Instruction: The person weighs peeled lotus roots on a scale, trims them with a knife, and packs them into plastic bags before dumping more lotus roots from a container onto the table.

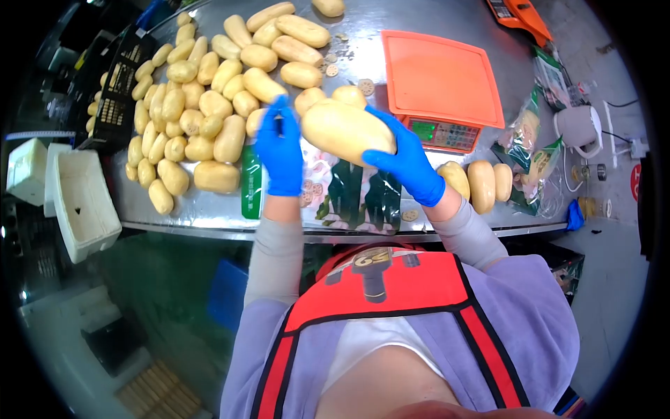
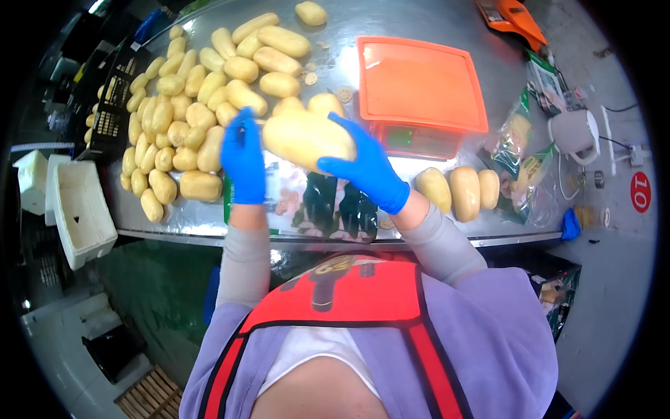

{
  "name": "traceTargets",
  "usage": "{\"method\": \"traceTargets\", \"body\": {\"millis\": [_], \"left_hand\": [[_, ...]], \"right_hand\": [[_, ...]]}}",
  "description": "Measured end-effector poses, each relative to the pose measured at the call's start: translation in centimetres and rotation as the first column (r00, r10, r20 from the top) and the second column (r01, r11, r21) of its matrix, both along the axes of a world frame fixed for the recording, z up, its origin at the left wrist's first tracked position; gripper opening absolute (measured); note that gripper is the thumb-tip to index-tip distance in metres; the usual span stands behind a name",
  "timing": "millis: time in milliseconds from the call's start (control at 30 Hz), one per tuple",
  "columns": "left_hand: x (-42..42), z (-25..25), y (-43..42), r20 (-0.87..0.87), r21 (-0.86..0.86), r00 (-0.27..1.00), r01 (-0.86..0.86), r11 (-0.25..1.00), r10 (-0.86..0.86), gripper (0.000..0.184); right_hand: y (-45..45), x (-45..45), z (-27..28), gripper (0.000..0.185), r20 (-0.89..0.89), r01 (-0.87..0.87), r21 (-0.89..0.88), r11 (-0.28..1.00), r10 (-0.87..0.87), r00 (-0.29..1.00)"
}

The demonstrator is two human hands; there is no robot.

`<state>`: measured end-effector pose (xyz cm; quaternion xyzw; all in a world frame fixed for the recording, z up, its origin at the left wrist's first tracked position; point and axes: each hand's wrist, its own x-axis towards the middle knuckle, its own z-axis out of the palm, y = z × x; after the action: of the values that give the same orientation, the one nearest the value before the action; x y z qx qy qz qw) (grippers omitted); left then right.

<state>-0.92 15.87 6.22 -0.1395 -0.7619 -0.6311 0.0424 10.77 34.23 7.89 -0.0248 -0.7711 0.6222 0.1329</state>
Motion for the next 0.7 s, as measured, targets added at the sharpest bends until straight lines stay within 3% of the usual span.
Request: {"method": "traceTargets", "body": {"millis": [33, 67, 100, 133, 167, 200, 233, 267, 333, 400, 433, 467, 500, 533, 567, 600, 633, 667, 700], "left_hand": [[-2.0, -1.6, -1.5, -0.04, -0.044, 0.996, -0.079, 0.996, 0.077, 0.046], [-3.9, -3.0, -3.2, -0.337, -0.249, 0.934, -0.207, 0.946, 0.116, 0.046], [-4.1, -2.6, -4.4, -0.538, -0.506, 0.83, -0.459, 0.73, 0.149, 0.046], [-3.7, -2.6, -6.0, -0.631, -0.609, 0.764, -0.593, 0.527, 0.131, 0.048], [-3.3, -2.6, -7.5, -0.718, -0.644, 0.69, -0.708, 0.289, 0.093, 0.049], [-3.1, -3.2, -9.0, -0.722, -0.664, 0.685, -0.726, 0.178, 0.103, 0.052], [-2.5, -2.7, -10.2, -0.479, -0.78, 0.841, -0.54, 0.316, 0.252, 0.05], [-1.9, -2.2, -11.7, -0.178, -0.818, 0.921, -0.334, 0.469, 0.346, 0.048], [-1.9, -6.1, -16.7, -0.387, -0.694, 0.899, -0.431, 0.577, 0.207, 0.038], [-1.0, -6.2, -18.3, -0.305, -0.636, 0.902, -0.431, 0.64, 0.305, 0.029], [-1.1, -7.4, -19.4, 0.022, -0.384, 0.9, -0.394, 0.835, 0.435, 0.027], [-1.2, -7.8, -20.7, 0.024, -0.385, 0.901, -0.391, 0.836, 0.433, 0.027], [-1.2, -7.8, -22.0, -0.099, -0.553, 0.894, -0.415, 0.722, 0.438, 0.031], [-1.2, -8.1, -22.8, -0.221, -0.691, 0.882, -0.442, 0.572, 0.415, 0.035], [-0.2, -6.2, -21.8, -0.253, -0.817, 0.919, -0.371, 0.442, 0.303, 0.056], [0.7, -5.3, -20.5, -0.252, -0.818, 0.919, -0.37, 0.44, 0.304, 0.056], [1.4, -4.7, -19.1, -0.344, -0.85, 0.899, -0.421, 0.316, 0.271, 0.065], [1.7, -4.4, -18.3, -0.431, -0.86, 0.874, -0.473, 0.19, 0.226, 0.075], [1.7, -4.7, -18.1, -0.432, -0.859, 0.873, -0.474, 0.192, 0.224, 0.075]], "right_hand": [[0.5, 0.2, -0.1, 0.071, 0.096, -0.057, -0.434, 0.899, 0.109, 0.989], [1.0, 0.5, -0.1, 0.064, 0.127, -0.052, -0.785, 0.617, 0.244, 0.961], [1.5, 1.0, 0.0, 0.056, 0.164, 0.025, -0.895, 0.446, 0.274, 0.948], [2.3, 1.1, -0.3, 0.056, 0.163, 0.035, -0.892, 0.451, 0.248, 0.955], [3.3, 1.0, -1.0, 0.059, 0.109, 0.014, -0.958, 0.288, 0.319, 0.941], [4.1, 1.2, -1.3, 0.062, 0.04, -0.004, -0.993, 0.115, 0.381, 0.924], [4.3, 1.2, -0.4, 0.061, 0.057, 0.048, -0.998, 0.037, 0.333, 0.941], [4.7, 1.5, -0.3, 0.061, 0.061, 0.051, -0.998, 0.042, 0.318, 0.946], [5.5, 1.6, -0.1, 0.059, -0.033, -0.017, -0.998, -0.059, 0.287, 0.957], [6.2, 1.7, 0.5, 0.061, 0.012, 0.015, -1.0, -0.01, 0.226, 0.974], [6.5, 1.7, 0.9, 0.063, 0.055, 0.05, -0.998, 0.031, 0.171, 0.984], [6.8, 1.6, 1.0, 0.065, 0.094, 0.087, -0.994, 0.069, 0.115, 0.989], [8.0, 1.3, -0.1, 0.064, -0.012, -0.031, -0.985, 0.172, 0.111, 0.994], [9.3, 1.5, -0.4, 0.06, 0.107, 0.084, -0.913, 0.399, 0.036, 0.994], [10.4, 1.1, -1.0, 0.062, 0.137, 0.21, -0.723, 0.658, -0.16, 0.977], [11.4, 0.5, -1.9, 0.066, 0.099, 0.355, -0.454, 0.817, -0.35, 0.931], [12.3, -0.1, -2.5, 0.066, 0.099, 0.355, -0.454, 0.817, -0.349, 0.932], [13.2, -0.7, -3.1, 0.072, -0.007, 0.502, -0.122, 0.856, -0.506, 0.862], [14.0, -1.0, -3.6, 0.078, -0.164, 0.627, 0.206, 0.751, -0.605, 0.779]]}}
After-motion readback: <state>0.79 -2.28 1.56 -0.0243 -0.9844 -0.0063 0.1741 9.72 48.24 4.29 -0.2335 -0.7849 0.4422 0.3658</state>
